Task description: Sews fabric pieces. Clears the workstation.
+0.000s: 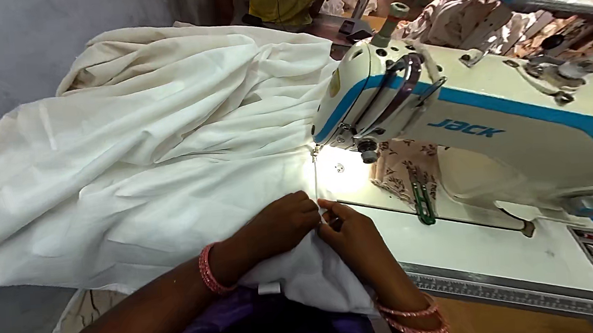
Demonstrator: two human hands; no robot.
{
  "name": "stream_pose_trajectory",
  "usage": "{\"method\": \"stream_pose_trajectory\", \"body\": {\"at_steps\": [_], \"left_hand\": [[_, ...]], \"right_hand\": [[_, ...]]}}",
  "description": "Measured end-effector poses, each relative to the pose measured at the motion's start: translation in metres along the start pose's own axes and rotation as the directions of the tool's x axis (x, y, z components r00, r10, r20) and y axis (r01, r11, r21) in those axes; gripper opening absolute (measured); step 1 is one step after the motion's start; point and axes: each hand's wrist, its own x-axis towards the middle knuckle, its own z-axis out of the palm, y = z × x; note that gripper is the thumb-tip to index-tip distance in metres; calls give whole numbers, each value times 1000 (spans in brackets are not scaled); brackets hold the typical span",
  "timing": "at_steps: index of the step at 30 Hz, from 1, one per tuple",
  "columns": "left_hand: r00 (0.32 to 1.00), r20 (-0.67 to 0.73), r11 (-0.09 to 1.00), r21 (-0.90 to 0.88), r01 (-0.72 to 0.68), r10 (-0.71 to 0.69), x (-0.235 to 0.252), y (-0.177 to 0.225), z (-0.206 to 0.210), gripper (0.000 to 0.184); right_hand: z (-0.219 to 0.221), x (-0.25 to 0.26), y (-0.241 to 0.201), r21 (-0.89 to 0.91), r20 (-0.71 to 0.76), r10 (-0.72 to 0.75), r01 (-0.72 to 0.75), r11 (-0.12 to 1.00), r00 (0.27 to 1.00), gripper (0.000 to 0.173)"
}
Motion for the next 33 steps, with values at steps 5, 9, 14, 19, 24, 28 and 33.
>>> {"method": "stream_pose_trajectory", "body": {"at_steps": [5, 9, 14, 19, 24, 28, 33], "left_hand": [[979, 206, 997, 70, -26, 11, 2, -4, -13, 44], [956, 186, 974, 30, 224, -226, -19, 63, -12, 25], [960, -78, 920, 277, 279, -268, -58, 90, 29, 72], [967, -251, 907, 393, 150, -51, -74, 76, 45, 19], [963, -259, 955, 296, 5, 75, -80, 79, 33, 18], [965, -248, 953, 303, -3, 82, -83, 78, 32, 21], [957, -254, 961, 267, -69, 140, -84, 77, 26, 19]], "right_hand": [[-7, -18, -3, -15, 19, -3, 3, 1000, 1000, 57], [24, -64, 18, -80, -311, -141, 122, 989, 940, 36], [55, -98, 41, -43, -568, -292, 326, 944, 770, 17], [72, -102, 59, -59, -614, -513, 613, 788, 600, 9], [69, -108, 60, -72, -590, -544, 632, 771, 597, 14], [68, -111, 58, -119, -571, -543, 593, 797, 615, 16], [65, -114, 55, -186, -546, -548, 546, 817, 634, 16]]}}
